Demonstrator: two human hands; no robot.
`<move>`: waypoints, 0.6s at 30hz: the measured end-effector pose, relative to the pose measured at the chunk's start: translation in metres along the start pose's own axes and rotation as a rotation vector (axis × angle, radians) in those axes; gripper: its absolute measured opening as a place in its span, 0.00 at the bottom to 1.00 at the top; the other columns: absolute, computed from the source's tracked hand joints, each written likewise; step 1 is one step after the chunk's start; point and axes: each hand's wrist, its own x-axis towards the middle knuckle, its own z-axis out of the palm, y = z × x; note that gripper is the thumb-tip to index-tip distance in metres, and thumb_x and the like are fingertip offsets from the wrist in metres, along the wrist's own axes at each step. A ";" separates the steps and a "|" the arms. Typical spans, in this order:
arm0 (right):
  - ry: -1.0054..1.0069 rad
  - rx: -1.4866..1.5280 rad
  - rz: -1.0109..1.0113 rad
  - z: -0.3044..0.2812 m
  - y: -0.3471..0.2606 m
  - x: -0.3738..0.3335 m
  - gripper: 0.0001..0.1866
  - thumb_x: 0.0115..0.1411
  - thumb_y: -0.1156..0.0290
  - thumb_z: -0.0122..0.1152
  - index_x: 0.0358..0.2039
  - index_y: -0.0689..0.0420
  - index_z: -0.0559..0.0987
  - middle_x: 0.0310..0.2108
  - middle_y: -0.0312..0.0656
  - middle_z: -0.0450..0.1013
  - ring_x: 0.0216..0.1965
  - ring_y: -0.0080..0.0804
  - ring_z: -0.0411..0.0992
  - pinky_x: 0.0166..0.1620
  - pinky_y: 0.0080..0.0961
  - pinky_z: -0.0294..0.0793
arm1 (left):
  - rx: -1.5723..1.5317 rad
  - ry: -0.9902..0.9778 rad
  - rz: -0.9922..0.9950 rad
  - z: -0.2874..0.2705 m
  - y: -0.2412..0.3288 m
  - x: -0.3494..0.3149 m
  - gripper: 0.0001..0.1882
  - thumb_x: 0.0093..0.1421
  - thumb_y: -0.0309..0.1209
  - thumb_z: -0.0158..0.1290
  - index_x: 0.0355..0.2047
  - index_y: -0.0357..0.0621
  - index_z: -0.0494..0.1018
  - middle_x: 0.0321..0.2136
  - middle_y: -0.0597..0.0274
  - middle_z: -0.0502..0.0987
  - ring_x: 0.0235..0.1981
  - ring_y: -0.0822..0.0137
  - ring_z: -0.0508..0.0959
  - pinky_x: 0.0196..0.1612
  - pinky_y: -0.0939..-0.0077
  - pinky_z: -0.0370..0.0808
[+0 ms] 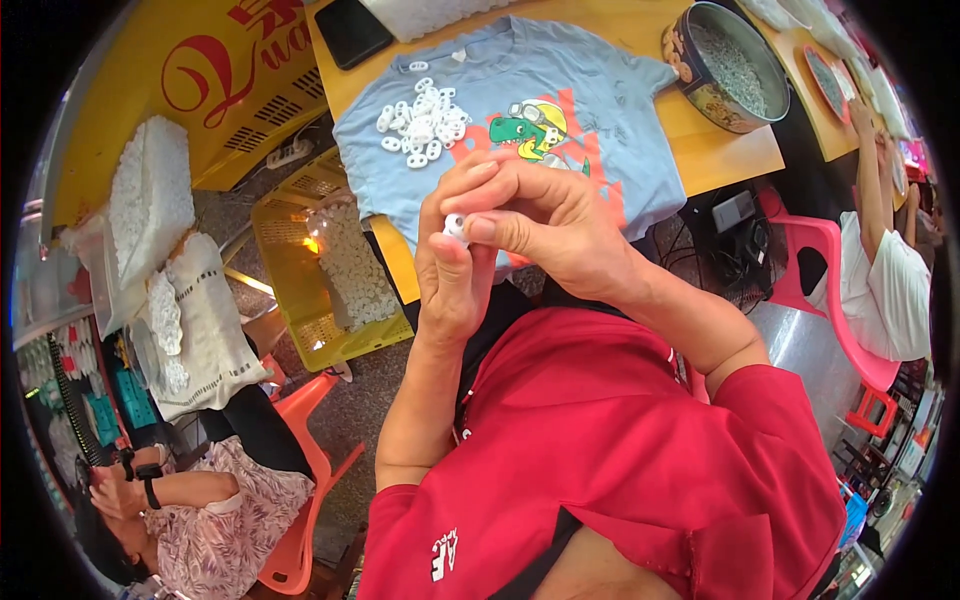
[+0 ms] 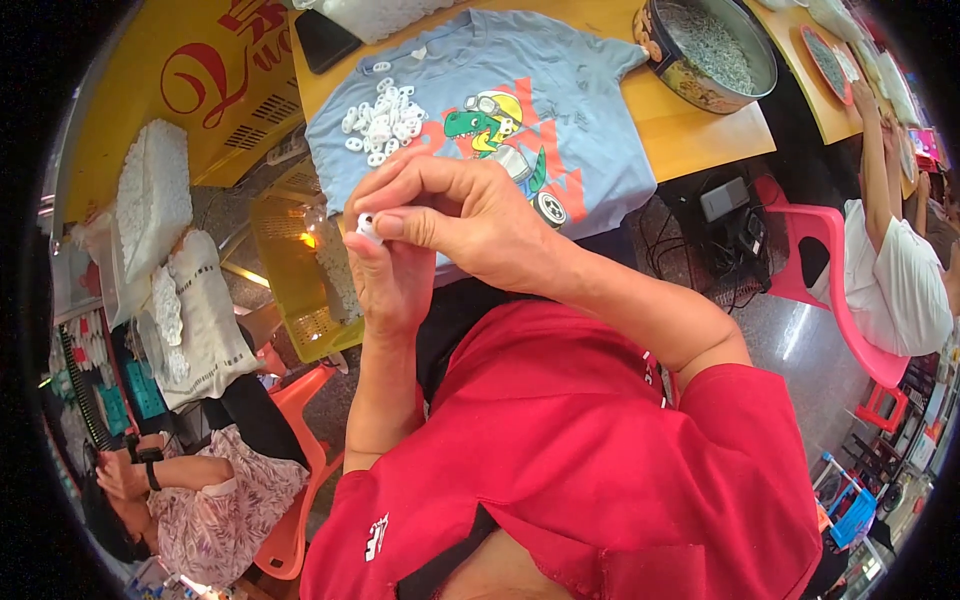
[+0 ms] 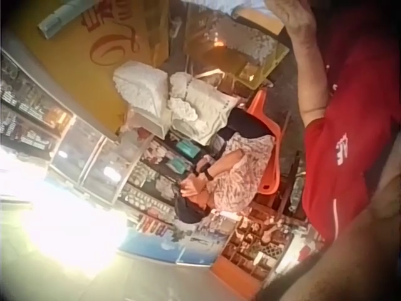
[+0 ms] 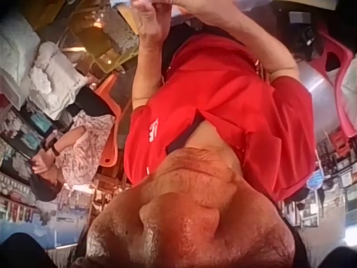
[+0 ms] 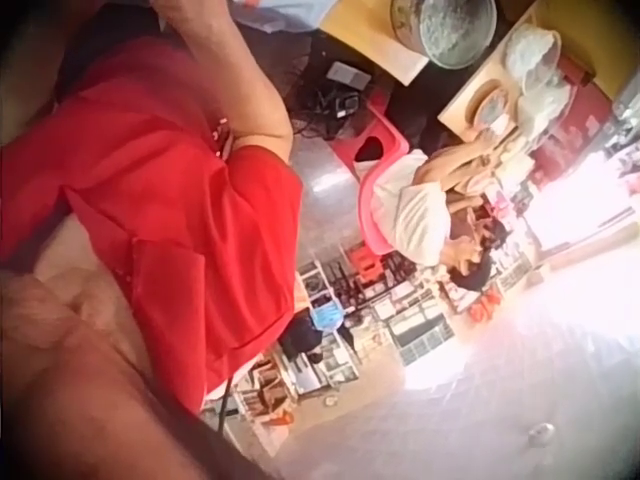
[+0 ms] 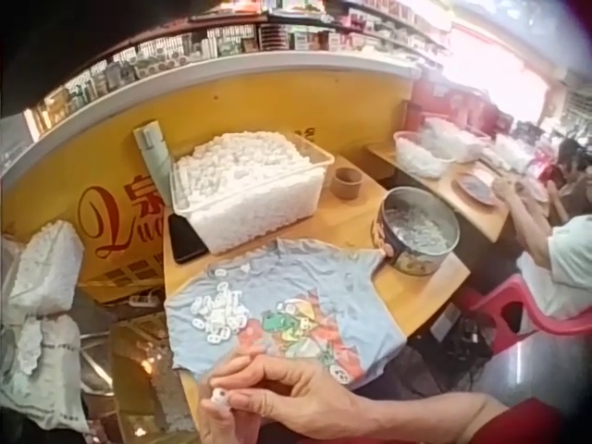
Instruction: Manually attaching small white plastic fasteners or clips to a t-shirt graphic.
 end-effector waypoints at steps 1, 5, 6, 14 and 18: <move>-0.026 -0.009 -0.031 0.000 0.000 0.000 0.07 0.61 0.77 0.60 0.40 0.63 0.78 0.42 0.39 0.75 0.46 0.24 0.73 0.52 0.23 0.72 | 0.017 -0.006 0.009 0.000 0.001 -0.001 0.34 0.67 0.56 0.38 0.58 0.36 0.61 0.57 0.48 0.63 0.59 0.58 0.64 0.63 0.63 0.58; -0.014 -0.054 -0.052 0.002 0.004 -0.005 0.06 0.61 0.78 0.59 0.40 0.62 0.78 0.44 0.40 0.74 0.47 0.24 0.72 0.52 0.24 0.72 | 0.039 0.012 0.012 0.001 0.001 -0.005 0.32 0.68 0.53 0.39 0.58 0.36 0.61 0.55 0.50 0.64 0.58 0.59 0.64 0.63 0.64 0.58; -0.014 -0.054 -0.050 0.004 0.005 -0.006 0.06 0.61 0.78 0.59 0.40 0.62 0.78 0.44 0.40 0.74 0.47 0.24 0.72 0.52 0.24 0.72 | 0.041 -0.009 0.026 0.001 0.000 -0.004 0.32 0.68 0.52 0.38 0.59 0.36 0.61 0.56 0.49 0.64 0.59 0.59 0.64 0.63 0.64 0.58; 0.088 -0.154 -0.053 -0.002 0.017 0.004 0.10 0.64 0.70 0.58 0.43 0.61 0.77 0.40 0.37 0.74 0.38 0.21 0.72 0.41 0.20 0.73 | -0.120 0.098 -0.152 0.001 -0.008 -0.001 0.36 0.69 0.54 0.32 0.63 0.35 0.55 0.60 0.45 0.63 0.62 0.55 0.62 0.65 0.59 0.56; 0.140 0.107 0.171 -0.004 0.019 0.006 0.10 0.65 0.73 0.56 0.45 0.61 0.76 0.39 0.38 0.74 0.34 0.23 0.73 0.39 0.20 0.74 | -0.292 0.190 -0.151 -0.006 -0.012 -0.001 0.35 0.70 0.54 0.29 0.64 0.36 0.55 0.62 0.44 0.61 0.64 0.54 0.60 0.67 0.58 0.54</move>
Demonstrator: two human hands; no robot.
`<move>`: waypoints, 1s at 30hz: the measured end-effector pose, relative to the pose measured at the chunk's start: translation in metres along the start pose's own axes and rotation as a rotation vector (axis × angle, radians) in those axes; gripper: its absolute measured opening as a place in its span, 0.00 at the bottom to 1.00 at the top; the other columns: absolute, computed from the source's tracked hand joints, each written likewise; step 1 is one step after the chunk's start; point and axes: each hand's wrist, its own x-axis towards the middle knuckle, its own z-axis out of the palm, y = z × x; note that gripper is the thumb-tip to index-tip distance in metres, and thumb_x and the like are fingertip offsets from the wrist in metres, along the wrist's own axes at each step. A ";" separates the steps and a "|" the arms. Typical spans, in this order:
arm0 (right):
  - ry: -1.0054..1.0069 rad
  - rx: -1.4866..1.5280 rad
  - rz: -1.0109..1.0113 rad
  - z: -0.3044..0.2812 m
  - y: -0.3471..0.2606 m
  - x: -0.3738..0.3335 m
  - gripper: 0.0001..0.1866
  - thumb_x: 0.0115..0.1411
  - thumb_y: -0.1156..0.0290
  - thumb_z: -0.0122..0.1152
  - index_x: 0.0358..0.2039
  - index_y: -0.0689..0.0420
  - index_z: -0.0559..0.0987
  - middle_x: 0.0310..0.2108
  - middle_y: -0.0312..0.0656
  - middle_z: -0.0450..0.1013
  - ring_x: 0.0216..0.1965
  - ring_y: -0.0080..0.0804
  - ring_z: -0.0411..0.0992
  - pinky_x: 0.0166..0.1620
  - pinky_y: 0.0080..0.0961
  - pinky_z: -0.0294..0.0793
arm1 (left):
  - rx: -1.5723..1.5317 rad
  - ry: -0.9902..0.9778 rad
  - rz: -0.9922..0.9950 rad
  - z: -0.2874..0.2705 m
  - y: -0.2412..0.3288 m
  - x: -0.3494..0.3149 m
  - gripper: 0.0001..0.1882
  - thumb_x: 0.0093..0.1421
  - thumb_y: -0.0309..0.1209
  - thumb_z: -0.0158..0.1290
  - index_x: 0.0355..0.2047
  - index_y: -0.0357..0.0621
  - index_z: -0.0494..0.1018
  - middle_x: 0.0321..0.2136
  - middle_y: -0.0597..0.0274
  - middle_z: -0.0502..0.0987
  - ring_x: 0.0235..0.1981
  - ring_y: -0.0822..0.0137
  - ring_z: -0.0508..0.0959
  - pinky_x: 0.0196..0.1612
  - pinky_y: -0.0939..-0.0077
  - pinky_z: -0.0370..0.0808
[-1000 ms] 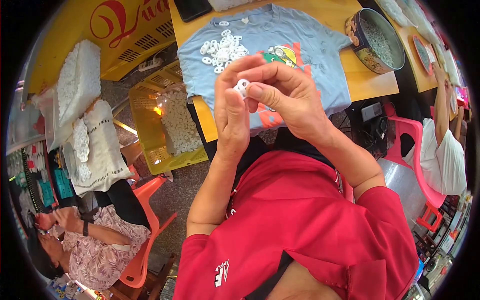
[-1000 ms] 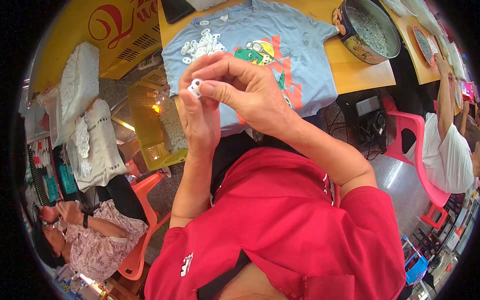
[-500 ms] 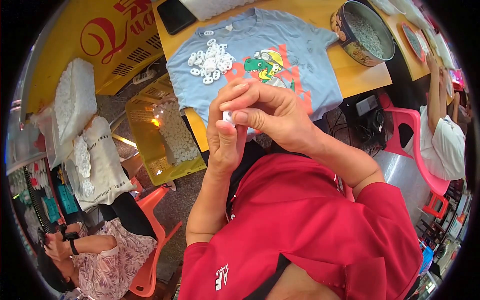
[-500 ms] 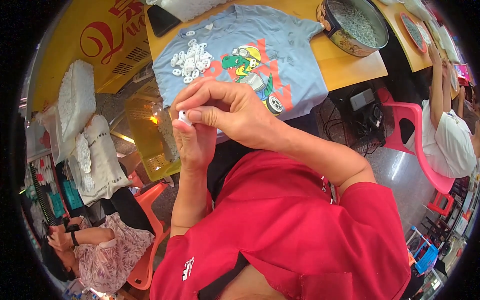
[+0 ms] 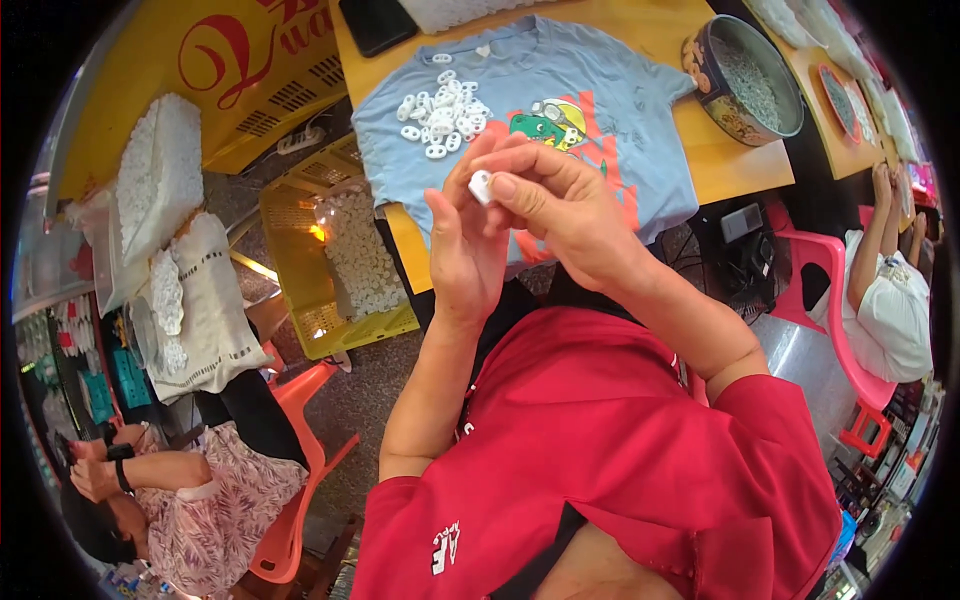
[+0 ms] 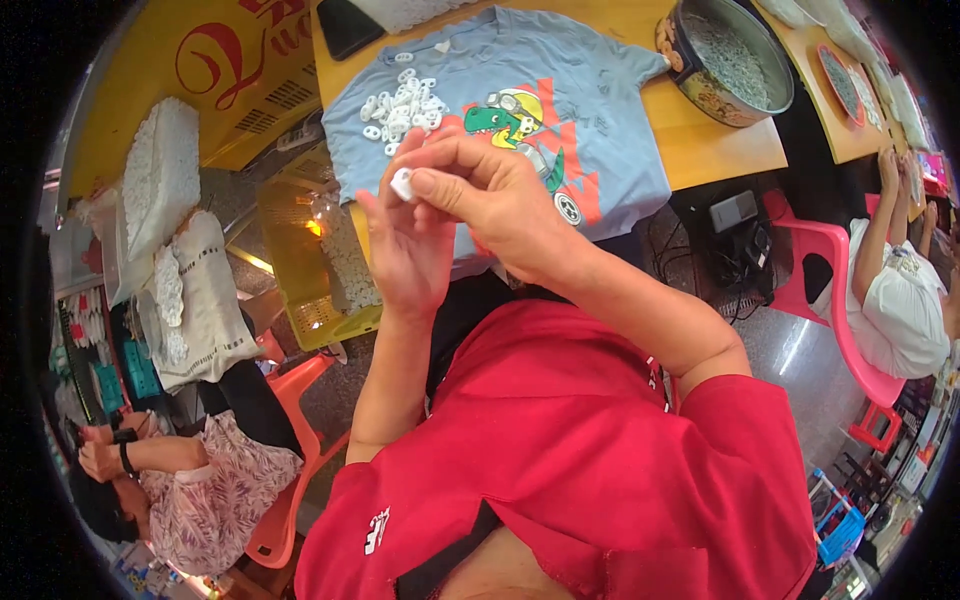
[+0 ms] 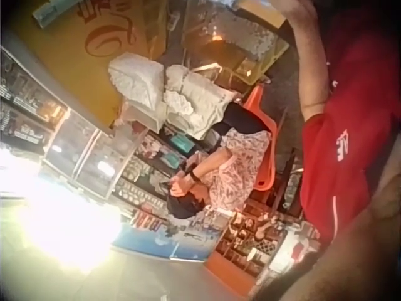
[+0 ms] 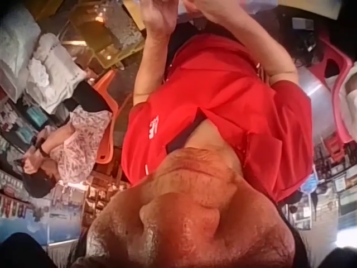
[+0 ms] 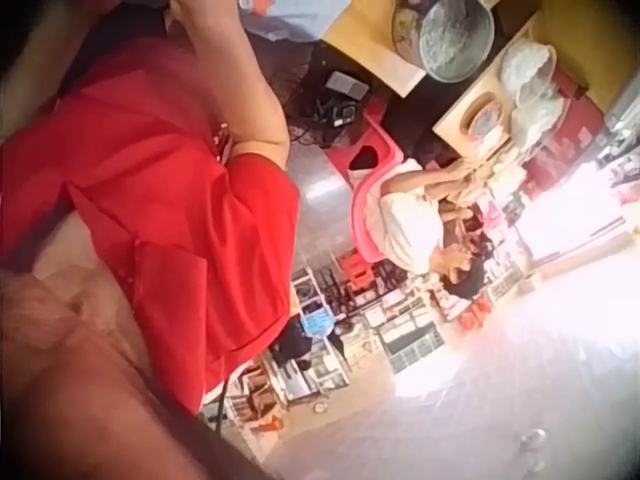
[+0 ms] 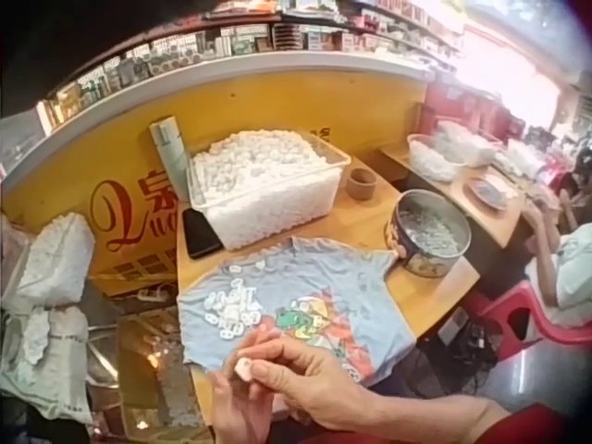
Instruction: Manually attaching small white plastic fasteners or clips to a t-shirt graphic.
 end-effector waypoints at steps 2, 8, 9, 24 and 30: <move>0.016 0.011 -0.019 0.002 -0.004 0.003 0.10 0.65 0.73 0.56 0.45 0.61 0.76 0.39 0.38 0.74 0.34 0.23 0.73 0.39 0.20 0.74 | -0.057 0.052 -0.032 -0.009 -0.007 0.000 0.35 0.70 0.55 0.30 0.63 0.36 0.56 0.61 0.49 0.62 0.63 0.56 0.62 0.65 0.60 0.58; -0.084 -0.292 -0.223 0.024 -0.006 0.025 0.12 0.64 0.75 0.55 0.48 0.62 0.75 0.44 0.41 0.75 0.45 0.27 0.75 0.47 0.26 0.75 | -0.095 0.147 -0.096 -0.019 -0.025 -0.004 0.19 0.70 0.39 0.39 0.55 0.41 0.64 0.55 0.59 0.67 0.56 0.62 0.68 0.56 0.68 0.65; -0.091 -0.291 -0.221 0.033 -0.005 0.028 0.12 0.64 0.75 0.55 0.48 0.62 0.75 0.44 0.41 0.75 0.45 0.27 0.75 0.47 0.26 0.75 | -0.094 0.151 -0.090 -0.023 -0.027 -0.004 0.19 0.70 0.39 0.39 0.55 0.41 0.64 0.55 0.59 0.67 0.56 0.62 0.68 0.56 0.68 0.65; -0.988 -1.250 -0.713 0.061 0.045 -0.019 0.07 0.53 0.66 0.54 0.27 0.55 0.74 0.31 0.37 0.67 0.35 0.32 0.67 0.35 0.29 0.68 | 0.480 -0.495 -0.441 0.049 -0.058 0.010 0.13 0.68 0.30 0.44 0.49 0.36 0.70 0.37 0.60 0.76 0.34 0.72 0.77 0.35 0.78 0.75; -0.953 -1.312 -0.676 0.035 0.023 -0.029 0.07 0.52 0.64 0.55 0.23 0.53 0.74 0.27 0.36 0.67 0.33 0.31 0.67 0.35 0.28 0.67 | 0.498 -0.587 -0.594 0.053 -0.079 -0.007 0.14 0.69 0.34 0.44 0.48 0.37 0.71 0.34 0.60 0.77 0.32 0.72 0.77 0.34 0.77 0.75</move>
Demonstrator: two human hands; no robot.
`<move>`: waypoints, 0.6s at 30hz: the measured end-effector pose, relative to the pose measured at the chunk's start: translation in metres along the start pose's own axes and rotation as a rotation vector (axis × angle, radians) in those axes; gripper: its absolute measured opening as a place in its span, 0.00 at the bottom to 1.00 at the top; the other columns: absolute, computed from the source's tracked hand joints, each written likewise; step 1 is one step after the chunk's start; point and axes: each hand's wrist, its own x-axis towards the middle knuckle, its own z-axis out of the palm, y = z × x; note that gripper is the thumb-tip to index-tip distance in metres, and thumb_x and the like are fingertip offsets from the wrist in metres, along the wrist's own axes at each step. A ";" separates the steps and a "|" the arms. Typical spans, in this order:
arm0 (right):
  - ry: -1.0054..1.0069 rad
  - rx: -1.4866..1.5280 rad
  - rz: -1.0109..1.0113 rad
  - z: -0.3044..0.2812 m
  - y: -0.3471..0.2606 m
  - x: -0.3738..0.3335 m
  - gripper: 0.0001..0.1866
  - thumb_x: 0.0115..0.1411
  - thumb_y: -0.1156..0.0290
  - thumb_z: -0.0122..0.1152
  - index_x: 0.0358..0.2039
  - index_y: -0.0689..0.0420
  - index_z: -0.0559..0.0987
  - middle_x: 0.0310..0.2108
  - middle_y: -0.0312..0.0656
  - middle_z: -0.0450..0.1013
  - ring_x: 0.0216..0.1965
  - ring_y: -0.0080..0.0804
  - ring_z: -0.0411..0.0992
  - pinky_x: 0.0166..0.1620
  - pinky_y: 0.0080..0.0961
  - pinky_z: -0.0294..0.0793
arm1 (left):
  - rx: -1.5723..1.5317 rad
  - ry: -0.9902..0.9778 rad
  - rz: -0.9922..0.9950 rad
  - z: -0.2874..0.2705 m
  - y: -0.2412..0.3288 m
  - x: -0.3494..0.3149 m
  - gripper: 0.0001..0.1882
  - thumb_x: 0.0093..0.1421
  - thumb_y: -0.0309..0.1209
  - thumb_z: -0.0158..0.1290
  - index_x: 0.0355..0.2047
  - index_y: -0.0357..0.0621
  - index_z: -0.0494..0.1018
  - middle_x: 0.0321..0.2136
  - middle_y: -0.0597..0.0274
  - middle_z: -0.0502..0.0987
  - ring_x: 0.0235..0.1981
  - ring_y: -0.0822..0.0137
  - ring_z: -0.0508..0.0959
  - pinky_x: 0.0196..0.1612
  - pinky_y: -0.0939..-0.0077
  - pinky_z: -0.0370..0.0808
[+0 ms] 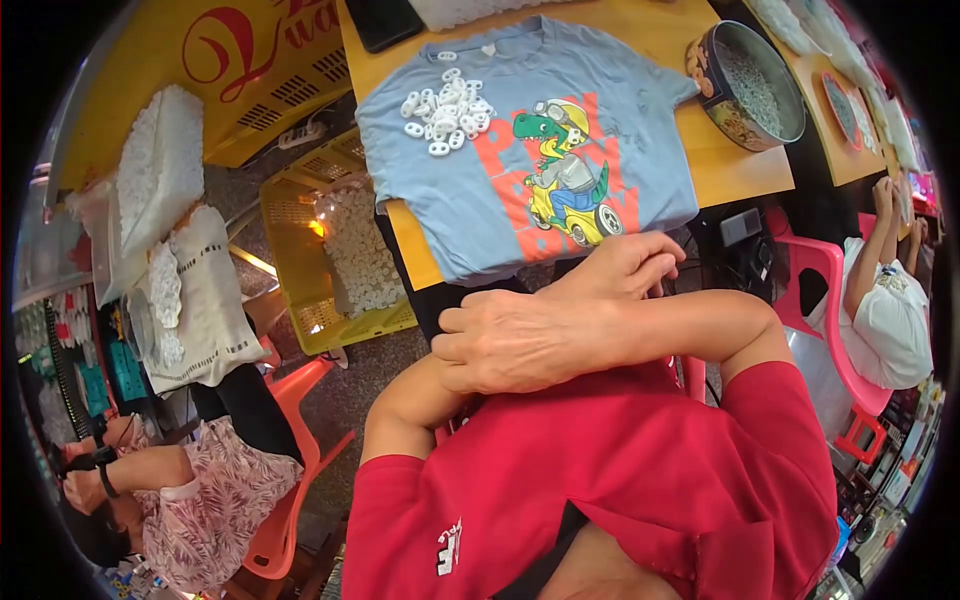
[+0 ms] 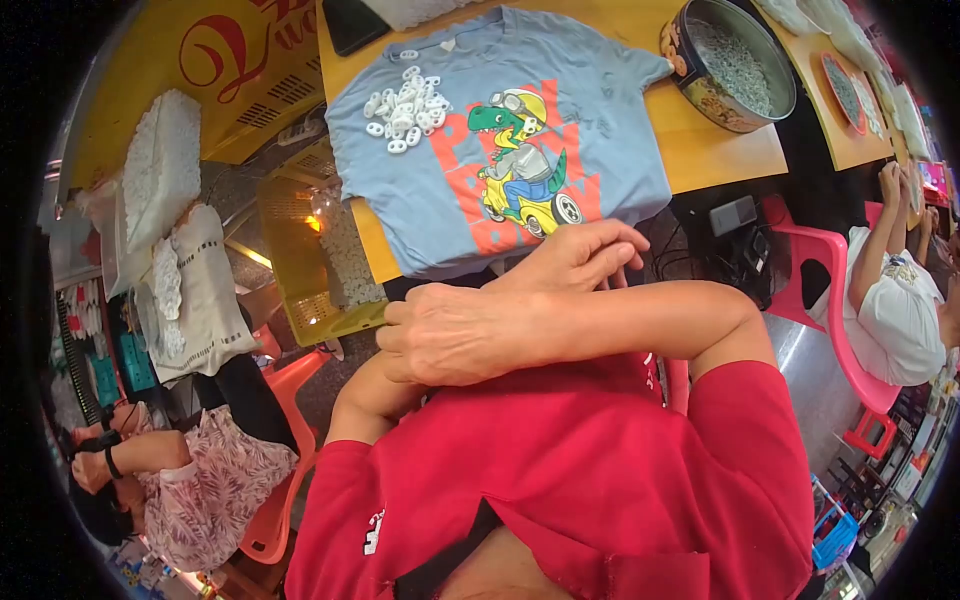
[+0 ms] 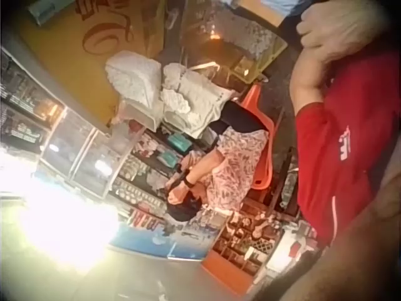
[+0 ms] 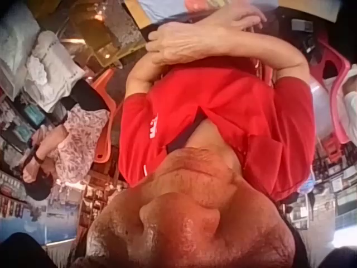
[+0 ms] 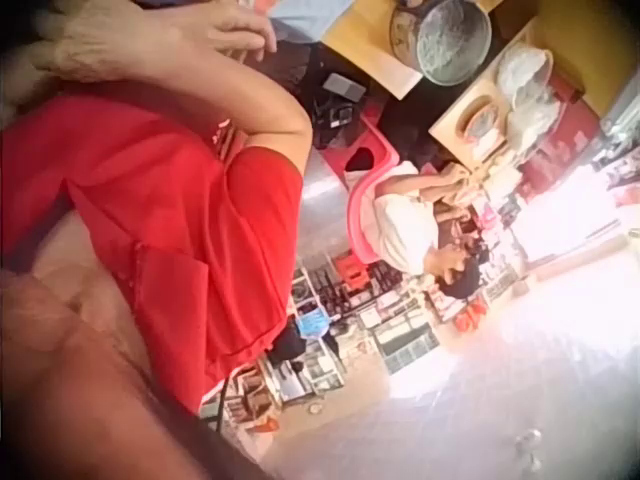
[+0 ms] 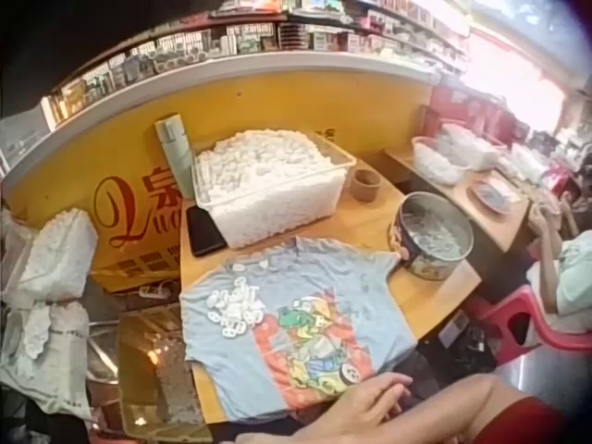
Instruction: Manually attaching small white plastic fasteners or clips to a t-shirt graphic.
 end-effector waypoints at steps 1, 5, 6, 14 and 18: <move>-0.080 -0.006 -0.007 -0.006 -0.001 -0.006 0.07 0.52 0.64 0.56 0.24 0.54 0.75 0.28 0.37 0.69 0.33 0.32 0.68 0.33 0.29 0.68 | 0.046 0.000 0.038 0.002 -0.007 0.000 0.15 0.69 0.34 0.44 0.48 0.37 0.71 0.34 0.60 0.77 0.32 0.72 0.77 0.34 0.76 0.75; -0.173 0.010 0.014 -0.015 0.000 -0.024 0.08 0.52 0.64 0.56 0.25 0.55 0.76 0.29 0.38 0.71 0.34 0.34 0.70 0.32 0.30 0.70 | 0.279 -0.090 0.061 0.007 -0.020 -0.007 0.14 0.69 0.34 0.44 0.47 0.37 0.71 0.35 0.62 0.78 0.32 0.71 0.77 0.36 0.75 0.75; -0.171 0.008 0.016 -0.014 0.000 -0.022 0.08 0.52 0.64 0.56 0.25 0.55 0.76 0.29 0.38 0.71 0.34 0.34 0.70 0.32 0.30 0.70 | 0.240 -0.131 -0.042 0.009 -0.018 -0.008 0.14 0.69 0.34 0.44 0.47 0.37 0.72 0.36 0.62 0.78 0.34 0.71 0.78 0.38 0.74 0.75; -0.068 0.045 -0.045 0.002 0.000 -0.014 0.09 0.56 0.63 0.55 0.26 0.56 0.72 0.28 0.39 0.68 0.32 0.34 0.69 0.33 0.29 0.70 | 0.293 -0.166 -0.090 0.001 -0.013 -0.060 0.14 0.68 0.34 0.45 0.46 0.37 0.73 0.38 0.61 0.79 0.37 0.69 0.78 0.41 0.73 0.75; -0.202 0.117 -0.008 -0.007 0.006 -0.028 0.12 0.56 0.60 0.58 0.27 0.56 0.73 0.26 0.40 0.69 0.30 0.36 0.70 0.33 0.29 0.70 | 0.349 -0.164 -0.048 0.009 -0.018 -0.044 0.14 0.68 0.34 0.45 0.46 0.37 0.73 0.38 0.61 0.79 0.38 0.69 0.78 0.42 0.72 0.74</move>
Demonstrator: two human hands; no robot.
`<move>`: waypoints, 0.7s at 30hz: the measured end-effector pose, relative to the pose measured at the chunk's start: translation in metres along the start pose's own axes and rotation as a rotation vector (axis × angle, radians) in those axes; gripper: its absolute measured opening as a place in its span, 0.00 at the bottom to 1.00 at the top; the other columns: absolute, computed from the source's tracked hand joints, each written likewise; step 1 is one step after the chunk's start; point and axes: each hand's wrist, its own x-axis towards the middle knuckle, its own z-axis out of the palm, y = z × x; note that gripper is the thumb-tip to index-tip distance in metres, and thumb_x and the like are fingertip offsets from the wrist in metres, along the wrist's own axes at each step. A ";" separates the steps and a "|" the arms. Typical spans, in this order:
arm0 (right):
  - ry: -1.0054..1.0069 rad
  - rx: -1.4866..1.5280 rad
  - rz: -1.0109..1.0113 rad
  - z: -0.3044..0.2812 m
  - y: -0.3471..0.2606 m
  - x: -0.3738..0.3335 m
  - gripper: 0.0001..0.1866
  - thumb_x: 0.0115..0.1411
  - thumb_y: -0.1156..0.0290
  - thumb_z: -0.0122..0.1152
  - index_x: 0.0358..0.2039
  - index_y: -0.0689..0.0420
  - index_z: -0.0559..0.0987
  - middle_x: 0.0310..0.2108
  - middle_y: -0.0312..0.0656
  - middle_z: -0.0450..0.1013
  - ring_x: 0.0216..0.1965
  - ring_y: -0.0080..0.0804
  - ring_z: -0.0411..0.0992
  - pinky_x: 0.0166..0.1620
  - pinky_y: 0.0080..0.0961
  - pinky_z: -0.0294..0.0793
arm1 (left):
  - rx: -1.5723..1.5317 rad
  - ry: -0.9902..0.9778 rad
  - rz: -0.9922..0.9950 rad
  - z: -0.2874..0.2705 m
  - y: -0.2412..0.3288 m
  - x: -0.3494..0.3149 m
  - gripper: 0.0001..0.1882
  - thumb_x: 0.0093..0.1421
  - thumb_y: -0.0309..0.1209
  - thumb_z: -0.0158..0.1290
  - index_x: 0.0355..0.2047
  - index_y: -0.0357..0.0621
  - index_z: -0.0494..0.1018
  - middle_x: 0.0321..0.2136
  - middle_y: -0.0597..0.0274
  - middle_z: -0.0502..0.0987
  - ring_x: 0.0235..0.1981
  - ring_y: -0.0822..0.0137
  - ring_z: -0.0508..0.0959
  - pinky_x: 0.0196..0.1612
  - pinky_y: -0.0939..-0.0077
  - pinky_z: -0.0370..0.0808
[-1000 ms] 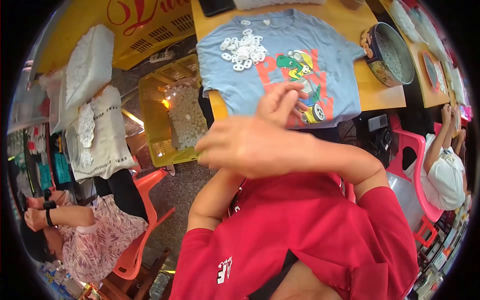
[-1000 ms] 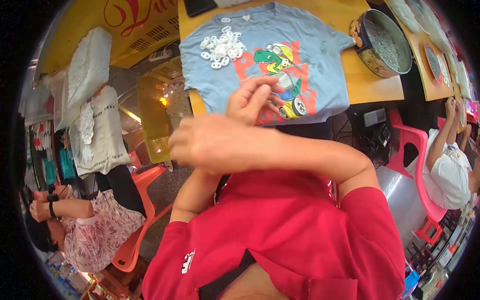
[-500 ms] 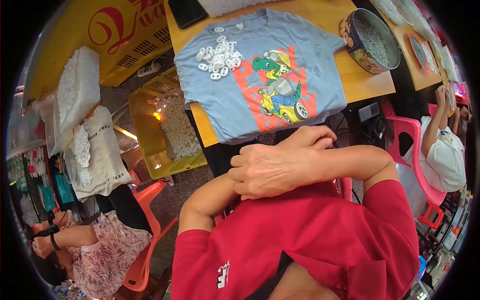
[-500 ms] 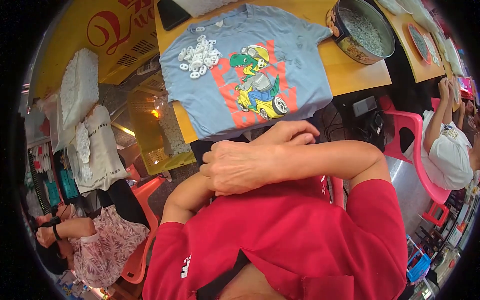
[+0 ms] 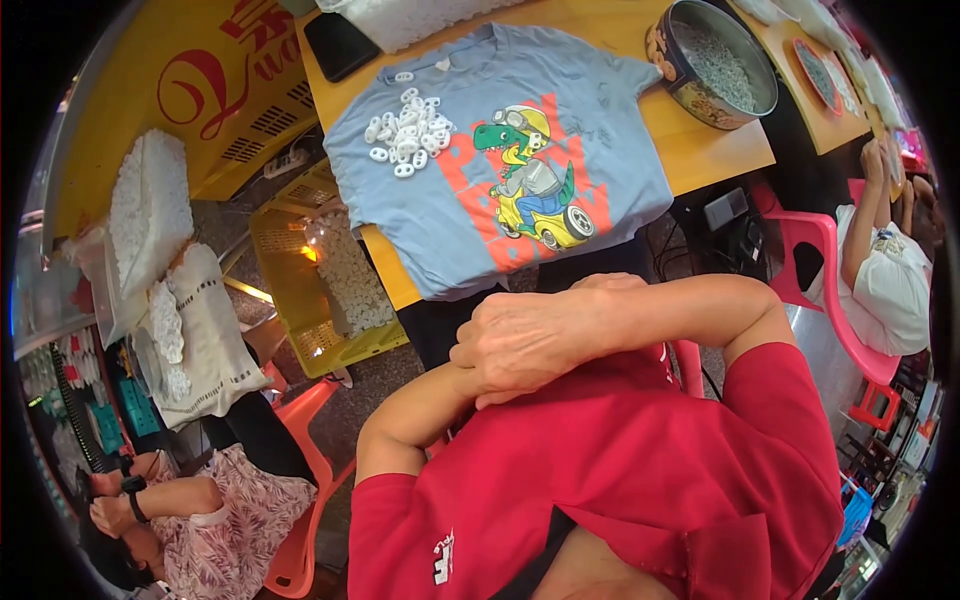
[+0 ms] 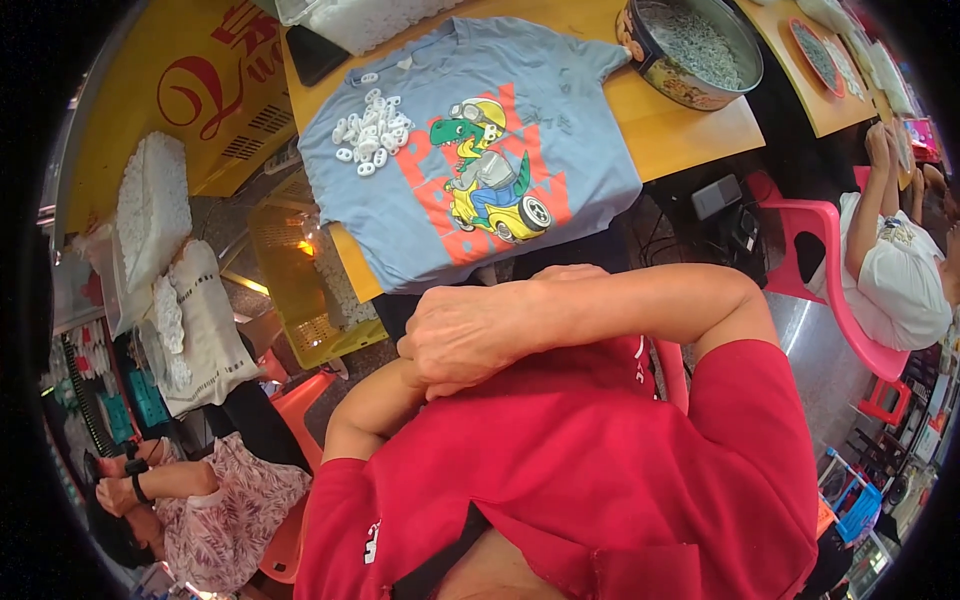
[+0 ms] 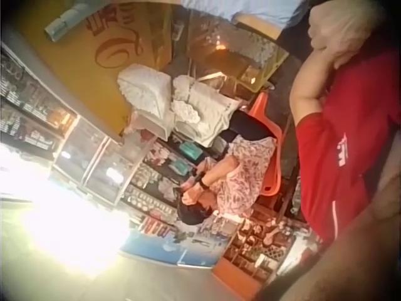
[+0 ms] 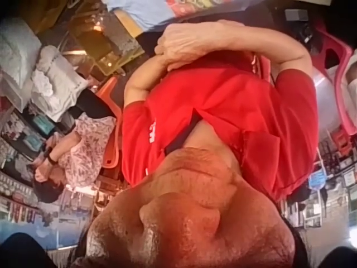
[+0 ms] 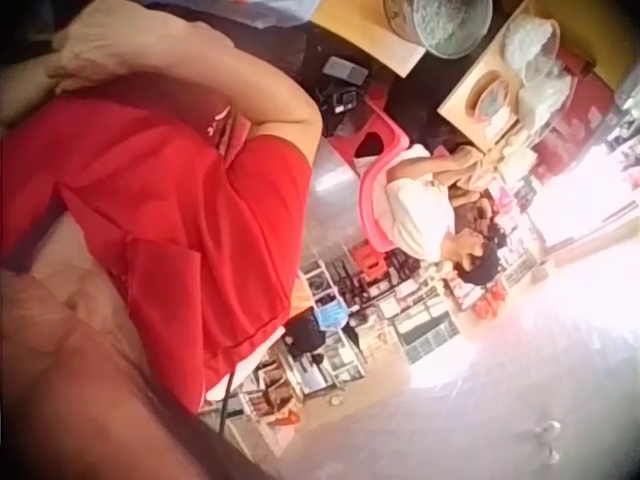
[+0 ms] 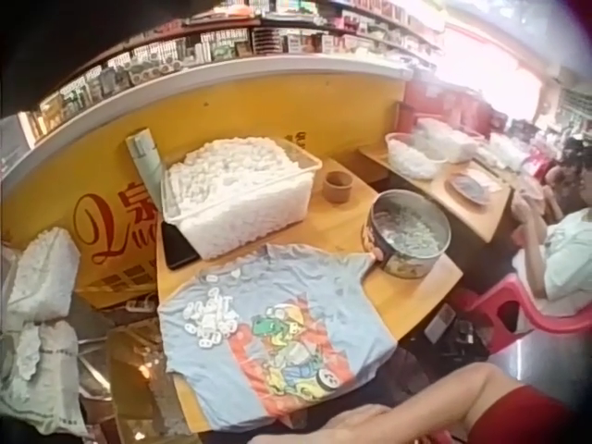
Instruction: Manually attaching small white plastic fasteners or clips to a t-shirt graphic.
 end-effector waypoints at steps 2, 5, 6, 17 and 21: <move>0.053 -0.016 -0.020 0.003 0.001 -0.002 0.12 0.56 0.60 0.58 0.27 0.57 0.73 0.26 0.40 0.69 0.31 0.36 0.70 0.33 0.30 0.71 | 0.028 0.012 0.018 -0.001 -0.002 0.003 0.14 0.68 0.34 0.45 0.46 0.37 0.73 0.39 0.60 0.79 0.38 0.69 0.78 0.42 0.72 0.74; 0.197 -0.026 -0.063 0.003 -0.001 0.006 0.13 0.55 0.60 0.58 0.27 0.57 0.73 0.27 0.40 0.69 0.31 0.37 0.70 0.32 0.30 0.71 | 0.069 0.028 0.043 -0.005 -0.004 0.000 0.14 0.68 0.35 0.45 0.46 0.37 0.73 0.39 0.60 0.79 0.39 0.68 0.78 0.43 0.72 0.74; 0.288 -0.020 -0.085 0.003 -0.002 0.010 0.13 0.55 0.60 0.59 0.27 0.57 0.73 0.28 0.41 0.69 0.32 0.37 0.71 0.32 0.30 0.71 | 0.083 0.033 0.051 -0.010 -0.005 -0.002 0.14 0.68 0.35 0.45 0.46 0.37 0.73 0.39 0.60 0.79 0.39 0.68 0.78 0.43 0.72 0.74; 0.099 0.093 0.038 -0.002 0.007 -0.006 0.12 0.56 0.62 0.59 0.26 0.58 0.73 0.27 0.42 0.69 0.31 0.40 0.72 0.31 0.34 0.72 | 0.237 0.160 0.127 0.004 -0.013 -0.001 0.15 0.68 0.35 0.45 0.45 0.37 0.73 0.40 0.59 0.79 0.41 0.66 0.78 0.45 0.71 0.74; 0.241 0.143 0.253 -0.029 0.025 -0.019 0.10 0.56 0.63 0.61 0.28 0.57 0.75 0.27 0.44 0.70 0.32 0.42 0.73 0.31 0.36 0.72 | 0.293 0.239 0.137 0.000 -0.011 -0.009 0.15 0.68 0.35 0.45 0.45 0.37 0.73 0.40 0.58 0.79 0.41 0.66 0.78 0.45 0.70 0.74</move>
